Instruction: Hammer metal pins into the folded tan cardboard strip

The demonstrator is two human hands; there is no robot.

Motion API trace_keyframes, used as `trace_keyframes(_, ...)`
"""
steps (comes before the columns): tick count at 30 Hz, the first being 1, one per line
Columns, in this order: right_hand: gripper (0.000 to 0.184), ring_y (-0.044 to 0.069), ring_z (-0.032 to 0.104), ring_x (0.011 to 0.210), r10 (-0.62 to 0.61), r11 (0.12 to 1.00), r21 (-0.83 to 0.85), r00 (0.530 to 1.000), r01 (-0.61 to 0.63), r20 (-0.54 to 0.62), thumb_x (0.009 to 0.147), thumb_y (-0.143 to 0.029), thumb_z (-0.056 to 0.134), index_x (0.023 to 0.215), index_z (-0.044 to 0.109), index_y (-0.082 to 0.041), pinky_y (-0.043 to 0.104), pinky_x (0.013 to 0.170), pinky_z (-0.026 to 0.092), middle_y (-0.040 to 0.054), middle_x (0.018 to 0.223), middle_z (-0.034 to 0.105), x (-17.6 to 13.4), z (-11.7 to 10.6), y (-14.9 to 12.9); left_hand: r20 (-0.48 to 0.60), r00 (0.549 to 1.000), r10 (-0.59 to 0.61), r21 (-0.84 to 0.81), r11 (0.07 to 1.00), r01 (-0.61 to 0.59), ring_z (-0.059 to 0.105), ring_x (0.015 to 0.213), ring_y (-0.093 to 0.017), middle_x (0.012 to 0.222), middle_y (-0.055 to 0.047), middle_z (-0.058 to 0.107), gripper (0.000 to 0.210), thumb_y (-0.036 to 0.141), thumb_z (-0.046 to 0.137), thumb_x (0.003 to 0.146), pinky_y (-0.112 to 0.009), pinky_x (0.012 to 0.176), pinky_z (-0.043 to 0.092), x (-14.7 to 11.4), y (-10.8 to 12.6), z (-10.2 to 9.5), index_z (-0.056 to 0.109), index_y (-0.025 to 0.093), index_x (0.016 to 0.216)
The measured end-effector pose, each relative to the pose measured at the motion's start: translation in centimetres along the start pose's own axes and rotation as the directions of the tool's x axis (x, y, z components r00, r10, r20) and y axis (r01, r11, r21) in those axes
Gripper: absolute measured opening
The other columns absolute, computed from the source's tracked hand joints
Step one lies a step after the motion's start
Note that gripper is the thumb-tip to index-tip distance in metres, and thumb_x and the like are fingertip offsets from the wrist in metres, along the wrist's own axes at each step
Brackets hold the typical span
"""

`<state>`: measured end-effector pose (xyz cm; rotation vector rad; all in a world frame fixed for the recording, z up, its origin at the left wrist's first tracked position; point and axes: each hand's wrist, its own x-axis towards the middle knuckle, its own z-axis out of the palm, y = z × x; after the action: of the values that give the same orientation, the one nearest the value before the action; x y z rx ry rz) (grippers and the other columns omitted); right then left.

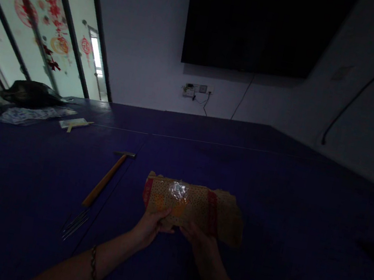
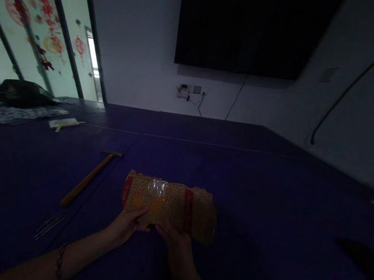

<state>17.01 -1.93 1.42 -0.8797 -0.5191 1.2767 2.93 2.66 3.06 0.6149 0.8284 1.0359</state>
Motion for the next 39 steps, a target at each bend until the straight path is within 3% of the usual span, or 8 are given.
trace_keyframes(4,0.033,0.023,0.067,0.069,0.035,0.999,0.027,0.998,-0.034,-0.054,0.037,-0.018,0.081,0.068,0.069,-0.020,0.043,0.072,0.055,0.0023,0.069,0.072,0.0,1.1,-1.4,-0.021,1.000,-0.007,0.014,1.000,0.007,0.065,0.058,-0.015,0.086,-0.009,0.069,0.036,0.018,0.068,0.070,-0.023,0.044,0.054,0.8,0.6,-0.7,0.055,0.011,0.103)
trace_keyframes(9,0.036,0.024,0.068,0.070,0.002,0.999,-0.049,1.000,-0.003,-0.016,0.048,-0.018,0.078,0.083,0.068,-0.017,0.040,0.067,0.055,0.0039,0.074,0.073,0.1,1.0,-1.7,0.032,0.999,-0.015,0.010,1.000,0.014,0.066,0.055,-0.016,0.083,-0.010,0.069,0.044,0.016,0.066,0.072,-0.022,0.042,0.053,1.3,1.5,-1.3,0.051,0.010,0.113)
trace_keyframes(16,0.051,0.025,0.061,0.096,-0.192,0.960,-0.227,0.976,0.166,-0.099,0.046,-0.018,0.079,0.095,0.066,-0.018,0.046,0.098,0.037,0.0043,0.092,0.072,1.0,-0.2,-1.1,0.007,1.000,-0.014,0.049,0.999,0.014,0.067,0.062,-0.018,0.093,-0.011,0.068,0.043,0.015,0.065,0.072,-0.027,0.047,0.056,1.2,1.6,-1.2,0.050,0.012,0.113)
trace_keyframes(21,0.048,0.029,0.062,0.094,-0.176,0.960,-0.239,0.977,0.143,-0.122,0.046,-0.021,0.078,0.093,0.068,-0.014,0.046,0.094,0.041,0.0068,0.085,0.073,0.8,0.0,-1.4,0.021,1.000,-0.014,0.036,0.999,0.013,0.067,0.069,-0.019,0.104,-0.011,0.065,0.042,0.015,0.064,0.073,-0.031,0.049,0.058,1.0,1.7,-0.9,0.050,0.014,0.113)
trace_keyframes(25,0.053,0.026,0.061,0.096,-0.195,0.951,-0.264,0.974,0.160,-0.112,0.049,-0.019,0.077,0.101,0.065,-0.017,0.041,0.097,0.040,0.0053,0.092,0.072,0.6,0.5,-1.9,0.004,0.999,-0.032,0.040,0.999,0.031,0.066,0.068,-0.019,0.106,-0.011,0.064,0.042,0.016,0.063,0.074,-0.031,0.049,0.058,0.9,1.7,-0.8,0.050,0.015,0.114)
trace_keyframes(30,0.041,0.025,0.066,0.080,-0.054,0.980,-0.195,0.992,0.031,-0.112,0.049,-0.024,0.078,0.088,0.067,-0.016,0.037,0.072,0.054,0.0056,0.081,0.073,0.5,0.4,-1.8,0.003,1.000,-0.019,0.037,0.999,0.019,0.067,0.071,-0.020,0.108,-0.011,0.063,0.045,0.017,0.064,0.074,-0.032,0.050,0.057,1.0,1.6,-0.9,0.049,0.016,0.117)
trace_keyframes(34,0.031,0.022,0.068,0.055,0.115,0.985,-0.120,0.990,-0.124,-0.084,0.047,-0.030,0.080,0.069,0.067,-0.012,0.029,0.047,0.052,0.0056,0.063,0.071,0.4,0.6,-1.7,0.044,0.999,-0.022,0.042,0.999,0.020,0.067,0.067,-0.020,0.101,-0.011,0.065,0.043,0.016,0.066,0.072,-0.029,0.046,0.056,1.2,1.5,-1.0,0.051,0.013,0.112)
trace_keyframes(39,0.031,0.020,0.067,0.051,0.156,0.988,0.018,0.981,-0.155,-0.116,0.043,-0.035,0.082,0.060,0.066,-0.015,0.026,0.047,0.054,0.0032,0.058,0.071,0.5,0.9,-1.8,0.110,0.993,-0.043,0.084,0.996,0.034,0.066,0.064,-0.019,0.090,-0.010,0.069,0.033,0.015,0.065,0.072,-0.028,0.048,0.056,1.0,1.3,-1.0,0.055,0.011,0.103)
